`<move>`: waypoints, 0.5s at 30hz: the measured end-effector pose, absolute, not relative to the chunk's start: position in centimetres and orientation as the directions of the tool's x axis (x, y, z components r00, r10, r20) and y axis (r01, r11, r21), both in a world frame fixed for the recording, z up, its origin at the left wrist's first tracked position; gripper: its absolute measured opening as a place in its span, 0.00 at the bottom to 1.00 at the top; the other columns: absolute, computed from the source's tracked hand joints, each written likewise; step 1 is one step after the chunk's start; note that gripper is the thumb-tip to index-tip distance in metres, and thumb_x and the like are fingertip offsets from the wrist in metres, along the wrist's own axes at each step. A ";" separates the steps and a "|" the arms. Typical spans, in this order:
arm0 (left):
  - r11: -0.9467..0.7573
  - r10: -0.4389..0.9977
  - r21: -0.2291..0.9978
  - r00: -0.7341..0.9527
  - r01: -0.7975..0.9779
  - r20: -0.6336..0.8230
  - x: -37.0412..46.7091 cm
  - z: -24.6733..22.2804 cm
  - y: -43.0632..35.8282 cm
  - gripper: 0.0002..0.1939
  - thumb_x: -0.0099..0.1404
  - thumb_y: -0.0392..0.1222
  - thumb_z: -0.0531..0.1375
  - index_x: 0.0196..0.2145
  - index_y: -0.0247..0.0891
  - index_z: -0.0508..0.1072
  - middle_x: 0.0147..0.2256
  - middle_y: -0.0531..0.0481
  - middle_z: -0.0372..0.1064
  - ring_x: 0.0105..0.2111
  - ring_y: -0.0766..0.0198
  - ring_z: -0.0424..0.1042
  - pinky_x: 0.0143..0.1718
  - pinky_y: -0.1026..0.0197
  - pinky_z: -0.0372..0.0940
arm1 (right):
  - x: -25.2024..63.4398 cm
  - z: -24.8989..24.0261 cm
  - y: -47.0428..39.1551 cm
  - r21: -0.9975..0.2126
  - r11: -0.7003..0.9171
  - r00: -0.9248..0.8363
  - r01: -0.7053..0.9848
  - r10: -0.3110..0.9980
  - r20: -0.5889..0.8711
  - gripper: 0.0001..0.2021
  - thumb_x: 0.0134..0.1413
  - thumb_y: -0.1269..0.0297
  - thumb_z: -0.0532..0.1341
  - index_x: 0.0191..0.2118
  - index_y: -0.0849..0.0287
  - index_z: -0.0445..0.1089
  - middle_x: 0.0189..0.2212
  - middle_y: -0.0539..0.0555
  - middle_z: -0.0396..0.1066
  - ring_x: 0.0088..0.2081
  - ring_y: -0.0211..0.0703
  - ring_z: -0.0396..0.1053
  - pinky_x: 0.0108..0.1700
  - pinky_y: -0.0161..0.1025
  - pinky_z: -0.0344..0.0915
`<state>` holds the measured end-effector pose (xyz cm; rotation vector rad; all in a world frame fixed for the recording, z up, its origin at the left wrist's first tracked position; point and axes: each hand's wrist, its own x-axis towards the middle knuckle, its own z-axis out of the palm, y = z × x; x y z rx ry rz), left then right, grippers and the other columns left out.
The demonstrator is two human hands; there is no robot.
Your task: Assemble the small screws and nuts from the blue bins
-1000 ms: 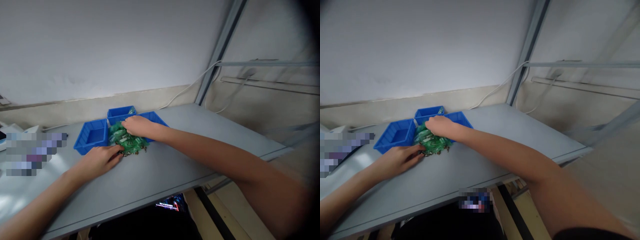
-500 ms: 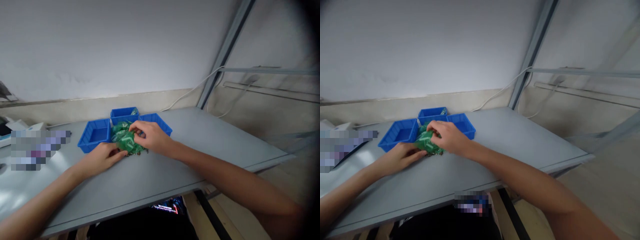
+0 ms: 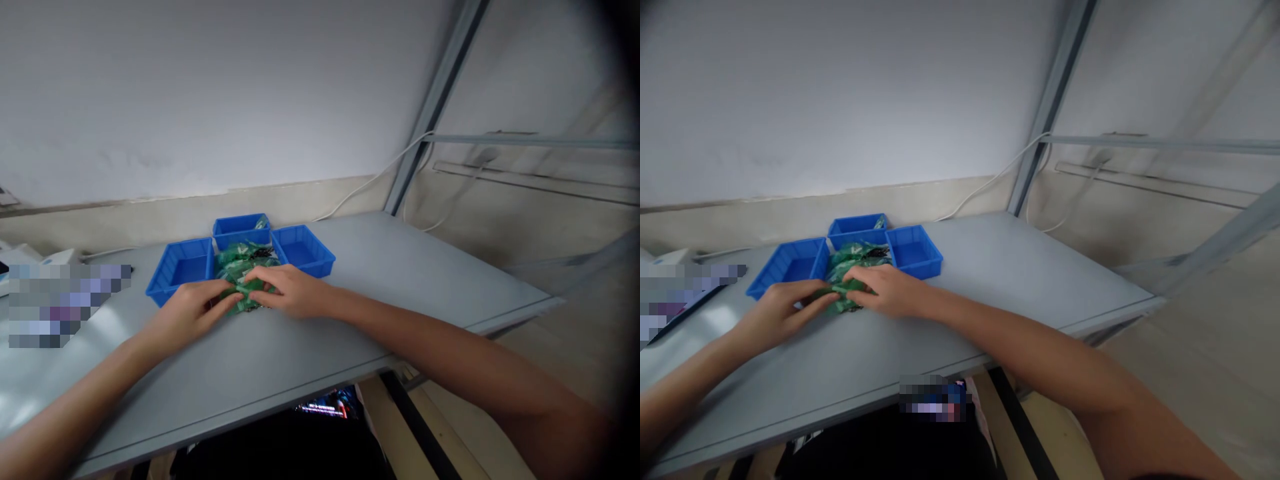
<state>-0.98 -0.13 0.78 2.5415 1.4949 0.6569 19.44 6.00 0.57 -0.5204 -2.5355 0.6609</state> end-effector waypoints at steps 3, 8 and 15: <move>-0.489 0.864 0.344 0.392 0.801 0.317 -1.1 1.0 -0.1 0.16 0.65 0.49 0.49 0.30 0.37 0.71 0.24 0.54 0.68 0.23 0.68 0.64 0.25 0.67 0.57 | 19.6 0.8 5.9 -0.555 0.800 -0.831 0.227 0.457 0.318 0.16 0.54 0.62 0.56 0.48 0.58 0.60 0.36 0.53 0.68 0.35 0.38 0.65 0.36 0.35 0.60; -0.421 0.898 0.468 0.284 0.777 0.335 -1.3 0.9 0.1 0.17 0.63 0.50 0.52 0.27 0.36 0.72 0.17 0.56 0.63 0.19 0.69 0.62 0.21 0.68 0.57 | 19.6 0.7 6.0 -0.617 0.760 -0.852 0.205 0.449 0.270 0.25 0.48 0.64 0.61 0.52 0.57 0.54 0.43 0.55 0.64 0.38 0.39 0.65 0.37 0.36 0.63; -0.408 0.908 0.560 0.255 0.721 0.333 -0.7 1.0 -0.2 0.15 0.64 0.48 0.52 0.31 0.35 0.72 0.17 0.56 0.62 0.18 0.70 0.62 0.20 0.69 0.57 | 19.5 0.6 6.3 -0.726 0.668 -0.823 0.163 0.498 0.273 0.18 0.48 0.64 0.61 0.46 0.57 0.59 0.31 0.49 0.68 0.33 0.37 0.67 0.37 0.36 0.63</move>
